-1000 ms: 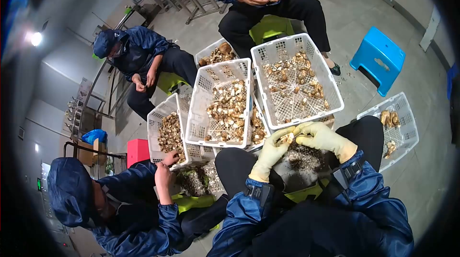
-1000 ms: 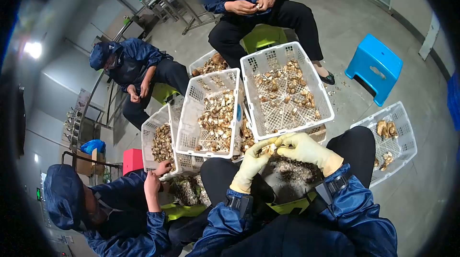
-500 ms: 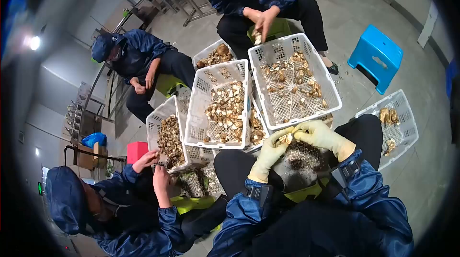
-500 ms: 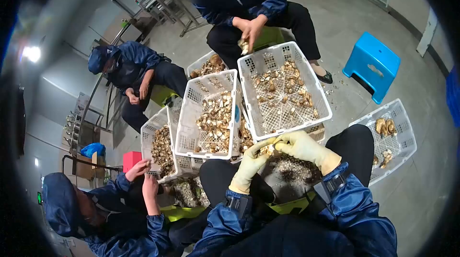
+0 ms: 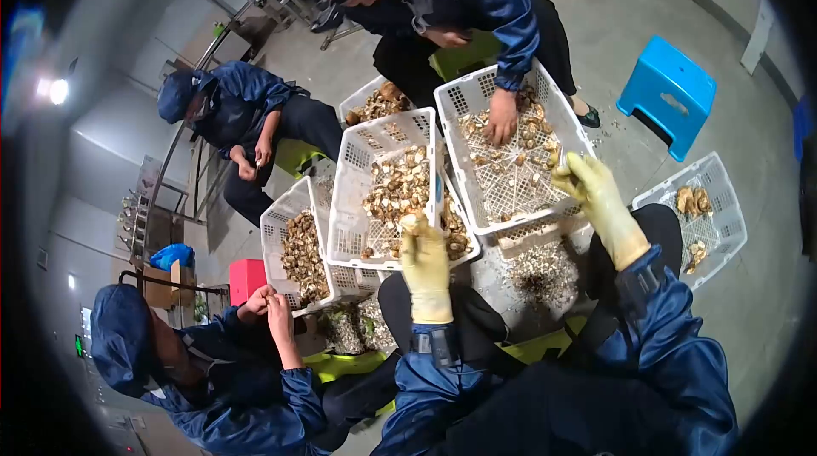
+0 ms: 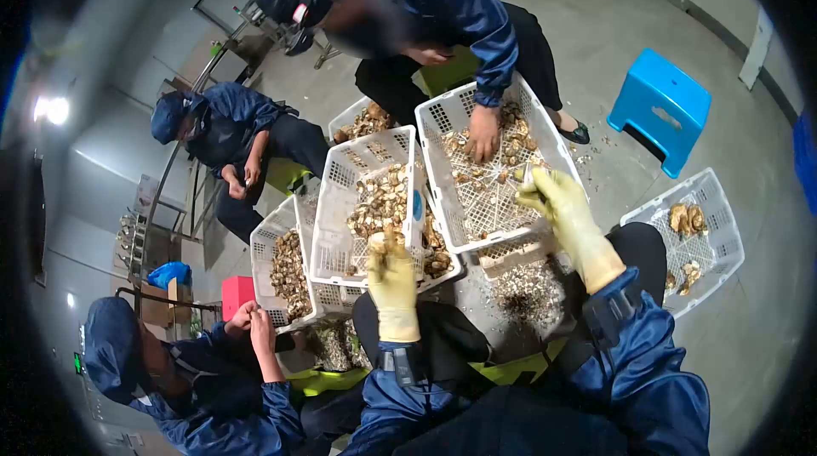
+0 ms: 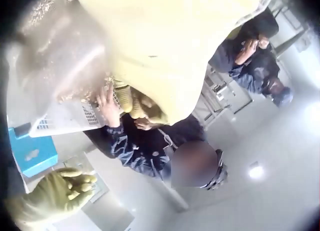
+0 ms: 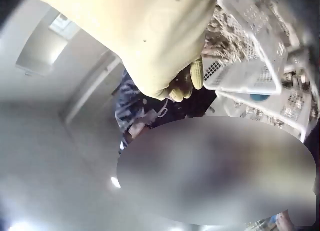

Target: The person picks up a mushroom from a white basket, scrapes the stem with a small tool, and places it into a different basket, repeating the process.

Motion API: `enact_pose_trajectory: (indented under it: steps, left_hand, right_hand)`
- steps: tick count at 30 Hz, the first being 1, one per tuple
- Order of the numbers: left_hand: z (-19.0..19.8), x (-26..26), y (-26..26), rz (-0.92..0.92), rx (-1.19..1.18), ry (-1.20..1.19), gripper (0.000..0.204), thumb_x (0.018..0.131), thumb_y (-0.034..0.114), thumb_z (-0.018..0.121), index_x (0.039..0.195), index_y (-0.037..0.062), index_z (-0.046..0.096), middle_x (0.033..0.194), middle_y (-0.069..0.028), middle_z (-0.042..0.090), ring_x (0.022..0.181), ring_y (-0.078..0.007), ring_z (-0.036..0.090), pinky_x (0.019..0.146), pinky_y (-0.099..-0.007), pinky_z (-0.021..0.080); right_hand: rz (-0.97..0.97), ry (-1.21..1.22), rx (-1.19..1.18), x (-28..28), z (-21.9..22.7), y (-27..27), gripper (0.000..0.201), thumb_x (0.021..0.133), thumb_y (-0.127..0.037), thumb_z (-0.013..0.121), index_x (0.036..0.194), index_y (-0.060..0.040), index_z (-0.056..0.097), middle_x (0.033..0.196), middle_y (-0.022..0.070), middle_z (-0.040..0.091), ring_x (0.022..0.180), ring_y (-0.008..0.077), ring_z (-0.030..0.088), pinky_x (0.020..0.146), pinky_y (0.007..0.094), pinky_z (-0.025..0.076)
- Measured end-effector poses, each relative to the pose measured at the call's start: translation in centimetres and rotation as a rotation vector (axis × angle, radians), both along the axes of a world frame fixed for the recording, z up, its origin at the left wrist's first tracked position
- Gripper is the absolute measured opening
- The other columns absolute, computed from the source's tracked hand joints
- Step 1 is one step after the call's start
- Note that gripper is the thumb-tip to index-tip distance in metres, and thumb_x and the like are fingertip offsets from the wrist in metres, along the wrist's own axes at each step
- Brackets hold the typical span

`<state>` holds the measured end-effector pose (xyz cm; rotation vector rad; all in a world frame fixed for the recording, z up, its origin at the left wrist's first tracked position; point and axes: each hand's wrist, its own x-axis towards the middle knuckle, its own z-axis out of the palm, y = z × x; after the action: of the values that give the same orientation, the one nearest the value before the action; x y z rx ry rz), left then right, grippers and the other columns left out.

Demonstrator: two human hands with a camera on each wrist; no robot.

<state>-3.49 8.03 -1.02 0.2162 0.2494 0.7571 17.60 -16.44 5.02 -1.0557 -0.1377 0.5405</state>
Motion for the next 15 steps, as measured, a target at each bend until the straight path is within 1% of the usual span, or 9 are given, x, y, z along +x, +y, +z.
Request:
enact_pose_trajectory:
  steps: [1, 3, 4, 6, 7, 10, 11, 14, 15]
  left_hand:
    - [0.1, 0.4, 0.2, 0.104, 0.33, 0.262, 0.026, 0.097, 0.012, 0.059, 0.119, -0.0027, 0.058, 0.125, -0.0179, 0.064, 0.109, -0.0223, 0.062, 0.098, -0.0336, 0.05]
    - [0.0, 0.5, 1.7, 0.003, -0.126, 0.069, 0.026, 0.099, 0.019, 0.058, 0.115, -0.001, 0.062, 0.128, -0.0185, 0.063, 0.111, -0.0235, 0.064, 0.095, -0.0367, 0.053]
    - [-0.5, 1.0, 1.3, -0.02, -0.167, 0.12, 0.031, 0.1, 0.02, 0.058, 0.124, 0.0007, 0.06, 0.129, -0.0174, 0.063, 0.11, -0.022, 0.064, 0.092, -0.0366, 0.055]
    - [-1.2, 3.1, 0.6, -0.218, -0.024, 0.278, 0.041, 0.1, 0.018, 0.056, 0.135, -0.003, 0.052, 0.128, -0.0199, 0.062, 0.101, -0.0205, 0.066, 0.087, -0.0331, 0.056]
    - [-1.9, 4.5, 0.1, -0.31, 0.078, 0.352, 0.033, 0.1, 0.017, 0.056, 0.13, 0.0035, 0.06, 0.121, -0.0149, 0.067, 0.096, -0.0198, 0.067, 0.086, -0.0344, 0.057]
    - [-1.3, 9.2, -2.1, -0.528, 0.314, 0.543, 0.038, 0.101, 0.012, 0.052, 0.139, 0.0043, 0.052, 0.125, -0.0137, 0.063, 0.098, -0.0204, 0.065, 0.083, -0.0278, 0.055]
    - [-2.0, 11.1, -1.8, -0.648, 0.462, 0.585, 0.044, 0.102, 0.014, 0.051, 0.145, 0.0055, 0.045, 0.131, -0.0121, 0.059, 0.1, -0.0173, 0.062, 0.088, -0.0274, 0.052]
    - [-5.9, 18.4, -2.1, -0.795, 0.705, 0.809, 0.038, 0.096, 0.008, 0.061, 0.133, 0.0025, 0.057, 0.111, -0.0092, 0.068, 0.087, -0.0145, 0.064, 0.078, -0.0253, 0.053]
    - [-7.3, 20.5, -2.4, -0.801, 0.939, 0.888, 0.034, 0.094, 0.007, 0.062, 0.127, 0.0028, 0.061, 0.106, -0.0066, 0.07, 0.084, -0.0131, 0.064, 0.075, -0.0251, 0.053]
  right_hand:
    - [-0.002, -0.001, 0.022, 1.2, 0.0, -0.1, 0.043, 0.099, -0.031, 0.062, 0.117, 0.0081, 0.058, 0.099, 0.0102, 0.064, 0.09, 0.0157, 0.064, 0.088, 0.0316, 0.056]
    - [-0.03, 0.016, 0.084, 3.5, 0.1, 0.1, 0.042, 0.099, -0.03, 0.063, 0.116, 0.0084, 0.058, 0.098, 0.0095, 0.063, 0.089, 0.0155, 0.064, 0.087, 0.0308, 0.057]
    - [-0.107, 0.054, 0.085, 4.3, 0.2, 0.4, 0.039, 0.099, -0.028, 0.063, 0.114, 0.0073, 0.06, 0.099, 0.0093, 0.064, 0.087, 0.015, 0.064, 0.086, 0.03, 0.057]
    - [-0.09, 0.059, 0.137, 5.9, 0.7, -0.1, 0.035, 0.098, -0.027, 0.063, 0.112, 0.0053, 0.062, 0.101, 0.0095, 0.066, 0.087, 0.0148, 0.065, 0.085, 0.0295, 0.057]
    - [-0.124, 0.065, 0.157, 6.3, 1.0, -0.4, 0.035, 0.098, -0.027, 0.063, 0.111, 0.0049, 0.062, 0.101, 0.0095, 0.066, 0.087, 0.0149, 0.065, 0.085, 0.0293, 0.057]
    - [-0.202, 0.081, 0.199, 8.2, 1.4, -1.2, 0.034, 0.097, -0.028, 0.065, 0.109, 0.0038, 0.063, 0.1, 0.0088, 0.066, 0.088, 0.0155, 0.065, 0.085, 0.0284, 0.056]
    - [-0.242, 0.089, 0.192, 8.8, 1.3, -1.5, 0.035, 0.097, -0.029, 0.065, 0.109, 0.0038, 0.063, 0.099, 0.0087, 0.066, 0.087, 0.0152, 0.065, 0.085, 0.0286, 0.055]
    - [-0.3, 0.079, 0.221, 10.3, 0.9, -2.3, 0.034, 0.096, -0.029, 0.065, 0.108, 0.003, 0.064, 0.097, 0.0078, 0.065, 0.087, 0.0145, 0.065, 0.085, 0.0288, 0.055]
    - [-0.309, 0.073, 0.24, 10.6, 0.7, -2.5, 0.034, 0.096, -0.029, 0.066, 0.108, 0.0027, 0.064, 0.097, 0.0075, 0.065, 0.086, 0.0142, 0.064, 0.085, 0.0288, 0.054]
